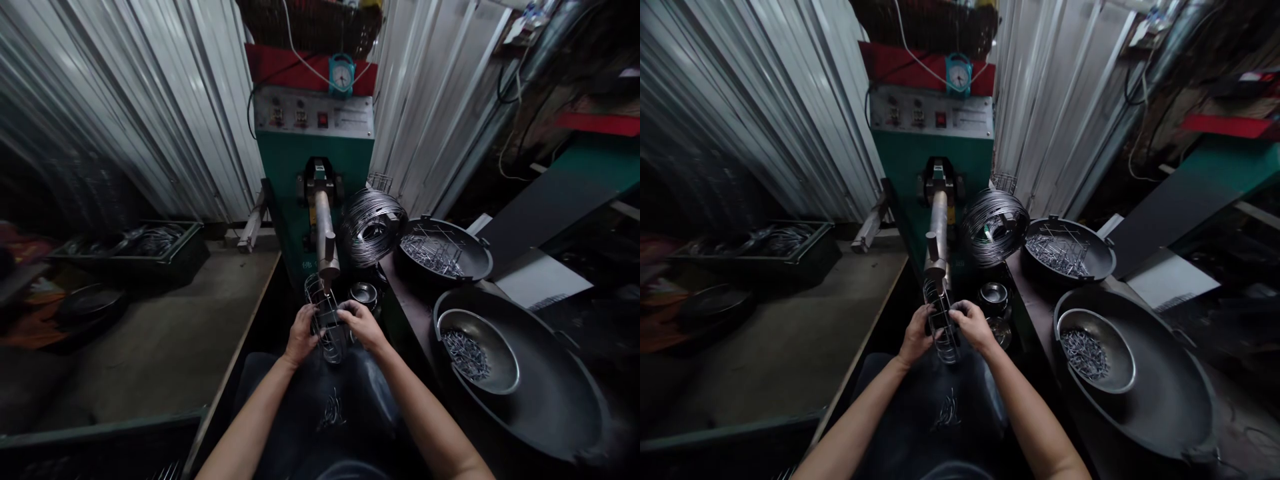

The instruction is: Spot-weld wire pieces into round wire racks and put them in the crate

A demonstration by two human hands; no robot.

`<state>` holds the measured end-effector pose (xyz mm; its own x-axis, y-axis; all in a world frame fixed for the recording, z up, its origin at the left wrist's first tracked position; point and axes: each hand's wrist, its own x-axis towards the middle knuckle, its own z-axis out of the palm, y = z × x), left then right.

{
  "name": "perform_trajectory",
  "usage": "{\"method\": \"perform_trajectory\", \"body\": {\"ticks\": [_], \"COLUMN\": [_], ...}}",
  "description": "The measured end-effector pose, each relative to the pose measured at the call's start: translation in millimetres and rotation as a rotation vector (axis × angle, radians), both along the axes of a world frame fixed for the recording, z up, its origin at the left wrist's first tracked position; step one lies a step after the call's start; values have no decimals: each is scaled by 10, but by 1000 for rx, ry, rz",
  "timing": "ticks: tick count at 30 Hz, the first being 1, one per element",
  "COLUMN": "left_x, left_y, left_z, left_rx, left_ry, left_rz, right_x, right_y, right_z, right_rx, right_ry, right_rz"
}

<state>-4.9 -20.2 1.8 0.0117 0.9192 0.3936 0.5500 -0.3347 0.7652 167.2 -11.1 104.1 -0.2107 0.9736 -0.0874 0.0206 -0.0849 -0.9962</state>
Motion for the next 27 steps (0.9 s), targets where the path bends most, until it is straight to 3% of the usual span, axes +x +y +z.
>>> {"method": "perform_trajectory", "body": {"ticks": [7, 15, 22, 27], "left_x": [-24, -52, 5, -25], "left_y": [46, 54, 67, 125], "left_z": [42, 5, 52, 142], "left_rx": [14, 18, -47, -79], "left_ry": [-7, -7, -195, -203], "left_rz": [-4, -18, 27, 29], "right_x": [-77, 181, 149, 65], "right_y": [156, -113, -59, 35], "right_z": [-36, -39, -58, -66], "right_rx": [12, -144, -101, -73], "right_ry": [-14, -5, 2, 14], "right_rz": [-47, 74, 80, 52]}}
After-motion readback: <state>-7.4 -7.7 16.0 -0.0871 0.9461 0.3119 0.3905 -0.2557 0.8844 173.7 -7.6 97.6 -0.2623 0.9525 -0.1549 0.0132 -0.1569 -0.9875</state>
